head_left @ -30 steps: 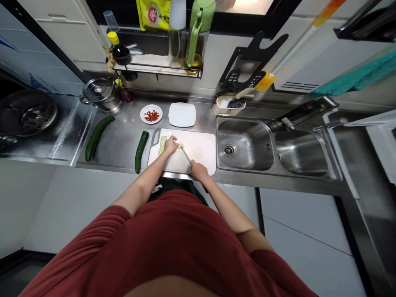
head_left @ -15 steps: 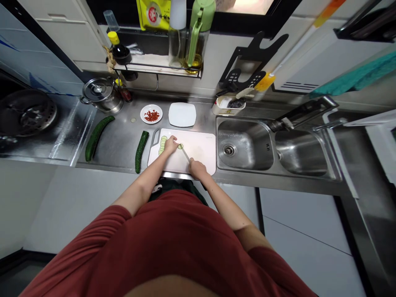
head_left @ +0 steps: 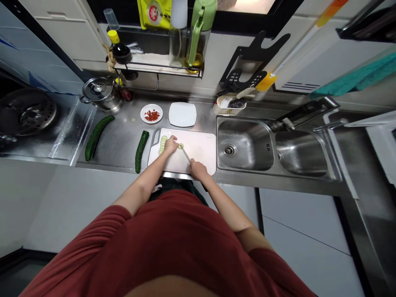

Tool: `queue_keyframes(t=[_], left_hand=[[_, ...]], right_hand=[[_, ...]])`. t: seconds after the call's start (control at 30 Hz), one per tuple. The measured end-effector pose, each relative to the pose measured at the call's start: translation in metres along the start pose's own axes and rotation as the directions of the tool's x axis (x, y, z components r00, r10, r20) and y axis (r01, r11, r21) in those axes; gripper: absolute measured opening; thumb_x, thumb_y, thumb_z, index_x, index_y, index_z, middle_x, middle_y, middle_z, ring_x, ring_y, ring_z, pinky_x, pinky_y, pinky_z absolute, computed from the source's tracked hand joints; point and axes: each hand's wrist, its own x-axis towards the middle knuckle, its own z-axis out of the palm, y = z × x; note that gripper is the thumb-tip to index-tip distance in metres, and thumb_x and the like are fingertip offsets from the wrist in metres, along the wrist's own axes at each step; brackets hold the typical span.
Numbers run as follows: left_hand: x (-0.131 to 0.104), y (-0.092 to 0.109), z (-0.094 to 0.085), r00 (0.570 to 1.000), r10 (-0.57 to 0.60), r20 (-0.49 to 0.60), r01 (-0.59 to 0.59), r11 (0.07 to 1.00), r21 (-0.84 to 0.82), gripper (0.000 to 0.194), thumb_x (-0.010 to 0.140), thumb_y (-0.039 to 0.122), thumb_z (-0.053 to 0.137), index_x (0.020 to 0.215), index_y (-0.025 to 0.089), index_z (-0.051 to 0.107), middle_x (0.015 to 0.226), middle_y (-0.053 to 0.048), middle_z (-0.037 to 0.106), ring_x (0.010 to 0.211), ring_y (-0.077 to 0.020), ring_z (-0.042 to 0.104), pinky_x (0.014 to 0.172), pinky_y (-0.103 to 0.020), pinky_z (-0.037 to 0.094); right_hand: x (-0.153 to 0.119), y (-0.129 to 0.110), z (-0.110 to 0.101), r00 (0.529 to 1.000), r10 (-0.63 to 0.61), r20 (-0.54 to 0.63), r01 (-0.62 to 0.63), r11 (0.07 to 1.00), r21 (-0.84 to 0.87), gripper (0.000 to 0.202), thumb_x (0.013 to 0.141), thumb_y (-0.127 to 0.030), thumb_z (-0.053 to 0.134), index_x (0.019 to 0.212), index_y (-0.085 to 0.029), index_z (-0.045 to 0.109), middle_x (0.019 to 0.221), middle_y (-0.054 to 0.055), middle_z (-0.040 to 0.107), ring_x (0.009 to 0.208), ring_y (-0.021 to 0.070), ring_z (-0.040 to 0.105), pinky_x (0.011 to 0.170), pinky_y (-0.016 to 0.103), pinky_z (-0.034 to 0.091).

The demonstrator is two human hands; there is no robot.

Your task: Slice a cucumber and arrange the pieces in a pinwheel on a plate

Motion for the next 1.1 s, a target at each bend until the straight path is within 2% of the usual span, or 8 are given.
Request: queue_keyframes(t=[0.23, 0.6, 0.9, 1.1], left_hand=[[0.0, 0.0, 0.0, 1.0, 0.008, -0.002, -0.008, 1.0, 0.016, 0.028, 0.075, 0.017, 0.065, 0.102, 0.021, 0.059, 0.081, 0.001, 0.065, 0.078, -0.0138, 0.06, 0.071, -0.022, 0.04], [0.003, -0.004, 0.003, 1.0, 0.019, -0.019, -0.019, 1.0, 0.0, 0.029, 0.074, 0.018, 0.066, 0.102, 0.021, 0.059, 0.08, 0.0, 0.064, 0.077, -0.0147, 0.059, 0.071, -0.023, 0.041], [-0.004, -0.006, 0.005, 0.995, 0.086, -0.041, -0.086, 0.996, 0.002, 0.025, 0.077, 0.016, 0.059, 0.102, 0.019, 0.061, 0.081, -0.001, 0.064, 0.078, -0.0151, 0.059, 0.073, -0.024, 0.042], [-0.008, -0.007, 0.006, 0.989, 0.145, -0.033, -0.143, 0.988, 0.062, 0.025, 0.081, 0.014, 0.053, 0.103, 0.019, 0.062, 0.089, -0.004, 0.065, 0.088, -0.0176, 0.06, 0.081, -0.027, 0.042]], right_hand=[[0.003, -0.003, -0.003, 1.0, 0.0, -0.007, 0.0, 1.0, 0.011, 0.03, 0.095, -0.017, 0.031, 0.121, -0.014, 0.046, 0.109, 0.018, 0.065, 0.102, 0.028, 0.063, 0.08, 0.036, 0.047], [-0.005, 0.003, 0.006, 1.0, 0.016, -0.01, -0.016, 1.0, 0.013, 0.031, 0.094, -0.019, 0.032, 0.121, -0.014, 0.046, 0.106, 0.018, 0.066, 0.1, 0.028, 0.064, 0.077, 0.035, 0.047], [-0.013, 0.006, 0.009, 0.999, 0.028, 0.018, -0.028, 0.999, 0.025, 0.03, 0.094, -0.021, 0.032, 0.12, -0.014, 0.046, 0.108, 0.019, 0.065, 0.101, 0.0302, 0.063, 0.078, 0.038, 0.047], [-0.016, 0.009, 0.015, 1.0, 0.021, 0.0, -0.021, 1.0, 0.01, 0.03, 0.094, -0.019, 0.033, 0.121, -0.014, 0.046, 0.105, 0.018, 0.066, 0.1, 0.0294, 0.064, 0.077, 0.036, 0.047]])
